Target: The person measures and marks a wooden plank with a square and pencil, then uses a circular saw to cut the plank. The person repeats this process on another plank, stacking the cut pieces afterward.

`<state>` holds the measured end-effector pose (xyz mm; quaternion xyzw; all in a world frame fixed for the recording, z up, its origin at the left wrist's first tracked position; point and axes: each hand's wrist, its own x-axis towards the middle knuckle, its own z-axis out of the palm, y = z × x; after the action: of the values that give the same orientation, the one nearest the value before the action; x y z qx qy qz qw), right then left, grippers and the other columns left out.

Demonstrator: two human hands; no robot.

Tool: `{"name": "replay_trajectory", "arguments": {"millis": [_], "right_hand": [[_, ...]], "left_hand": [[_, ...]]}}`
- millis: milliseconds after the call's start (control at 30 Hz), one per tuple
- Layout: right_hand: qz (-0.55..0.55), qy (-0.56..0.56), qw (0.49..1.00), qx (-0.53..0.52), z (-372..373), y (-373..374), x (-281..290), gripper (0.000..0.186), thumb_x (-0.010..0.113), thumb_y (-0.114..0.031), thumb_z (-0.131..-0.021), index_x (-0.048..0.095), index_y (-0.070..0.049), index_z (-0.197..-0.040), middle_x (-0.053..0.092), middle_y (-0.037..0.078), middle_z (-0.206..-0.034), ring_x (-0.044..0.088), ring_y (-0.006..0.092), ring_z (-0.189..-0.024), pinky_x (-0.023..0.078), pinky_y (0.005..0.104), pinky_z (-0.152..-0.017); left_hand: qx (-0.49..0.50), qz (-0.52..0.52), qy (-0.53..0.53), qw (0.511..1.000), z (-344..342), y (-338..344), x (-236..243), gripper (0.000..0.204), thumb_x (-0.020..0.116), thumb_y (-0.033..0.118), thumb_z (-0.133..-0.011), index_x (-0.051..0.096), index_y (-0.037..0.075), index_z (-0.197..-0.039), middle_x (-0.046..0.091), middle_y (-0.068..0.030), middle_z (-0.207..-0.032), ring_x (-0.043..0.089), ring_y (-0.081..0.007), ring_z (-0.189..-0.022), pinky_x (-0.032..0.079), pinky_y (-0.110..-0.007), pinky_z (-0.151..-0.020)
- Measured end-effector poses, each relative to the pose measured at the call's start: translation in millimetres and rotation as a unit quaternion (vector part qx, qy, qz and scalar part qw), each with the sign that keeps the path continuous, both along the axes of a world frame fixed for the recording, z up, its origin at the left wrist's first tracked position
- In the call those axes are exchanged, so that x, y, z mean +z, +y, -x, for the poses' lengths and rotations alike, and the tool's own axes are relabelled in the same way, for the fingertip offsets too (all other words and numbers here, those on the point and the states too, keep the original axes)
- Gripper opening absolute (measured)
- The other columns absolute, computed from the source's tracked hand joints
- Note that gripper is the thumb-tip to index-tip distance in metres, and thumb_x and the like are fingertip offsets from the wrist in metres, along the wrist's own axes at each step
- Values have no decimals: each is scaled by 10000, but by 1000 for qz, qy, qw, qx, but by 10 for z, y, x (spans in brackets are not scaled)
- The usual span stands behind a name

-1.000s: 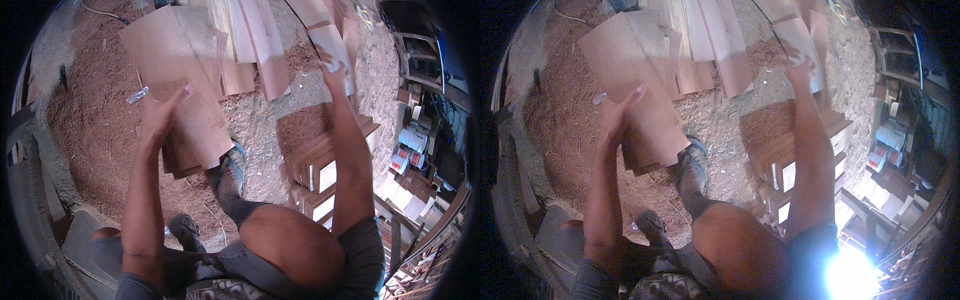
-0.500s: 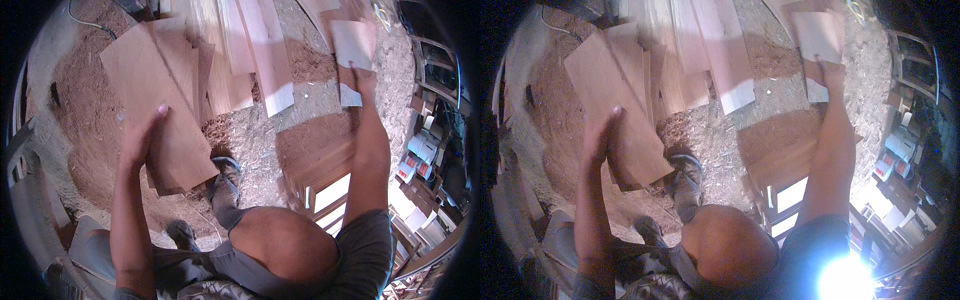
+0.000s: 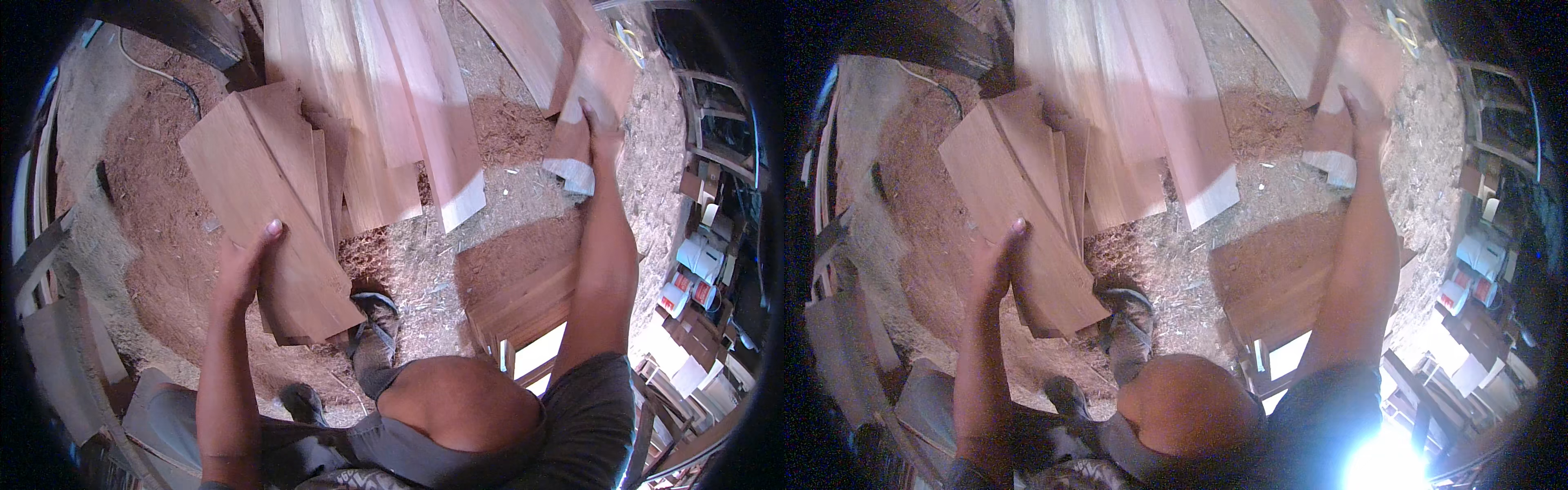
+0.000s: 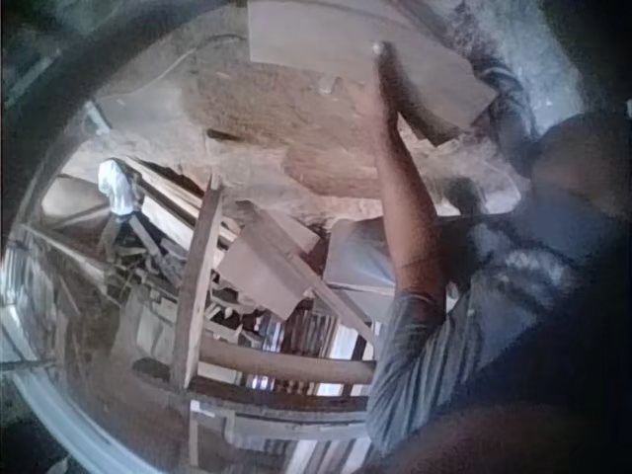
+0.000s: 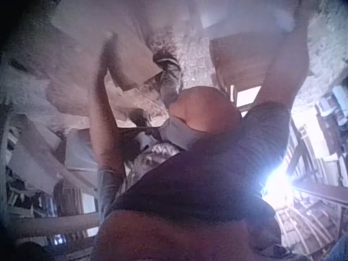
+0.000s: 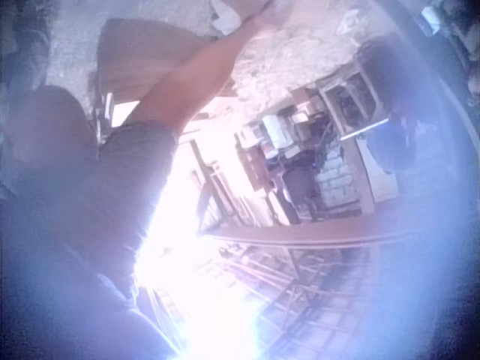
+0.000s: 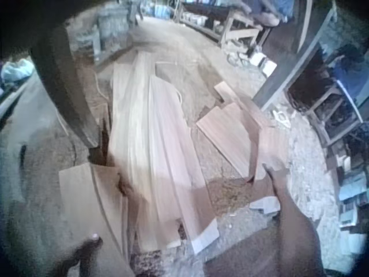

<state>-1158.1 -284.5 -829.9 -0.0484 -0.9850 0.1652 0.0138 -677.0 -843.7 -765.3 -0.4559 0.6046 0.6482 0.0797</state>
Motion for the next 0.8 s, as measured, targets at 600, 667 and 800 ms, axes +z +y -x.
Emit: {"name": "replay_trajectory", "arguments": {"millis": [600, 667, 800], "right_hand": [[-173, 15, 967, 184, 374, -1866, 432, 1391, 941, -840, -551, 541, 81, -1514, 732, 289, -1272, 721, 360, -1194, 582, 413, -989], [-125, -76, 966, 213, 394, -1856, 514, 1206, 953, -805, -571, 685, 36, -1393, 774, 231, -1135, 740, 297, -1034, 587, 394, -886], [13, -164, 948, 271, 555, -1587, 669, 932, 960, -741, -620, 819, -59, -1240, 786, 132, -972, 683, 214, -867, 556, 388, -801]], "left_hand": [[6, -1, 16, 1000, -39, 4, -81, 817, 893, 384, -916, 546, -88, -1486, 707, -216, -1373, 709, -311, -1230, 548, -431, -1095], [14, -2, 12, 1000, -49, 3, -105, 817, 893, 387, -916, 549, -91, -1482, 709, -214, -1372, 709, -311, -1231, 548, -428, -1094], [15, 1, -5, 1000, -66, -8, -118, 815, 895, 384, -915, 551, -90, -1481, 710, -209, -1374, 708, -305, -1230, 550, -421, -1089]]}}
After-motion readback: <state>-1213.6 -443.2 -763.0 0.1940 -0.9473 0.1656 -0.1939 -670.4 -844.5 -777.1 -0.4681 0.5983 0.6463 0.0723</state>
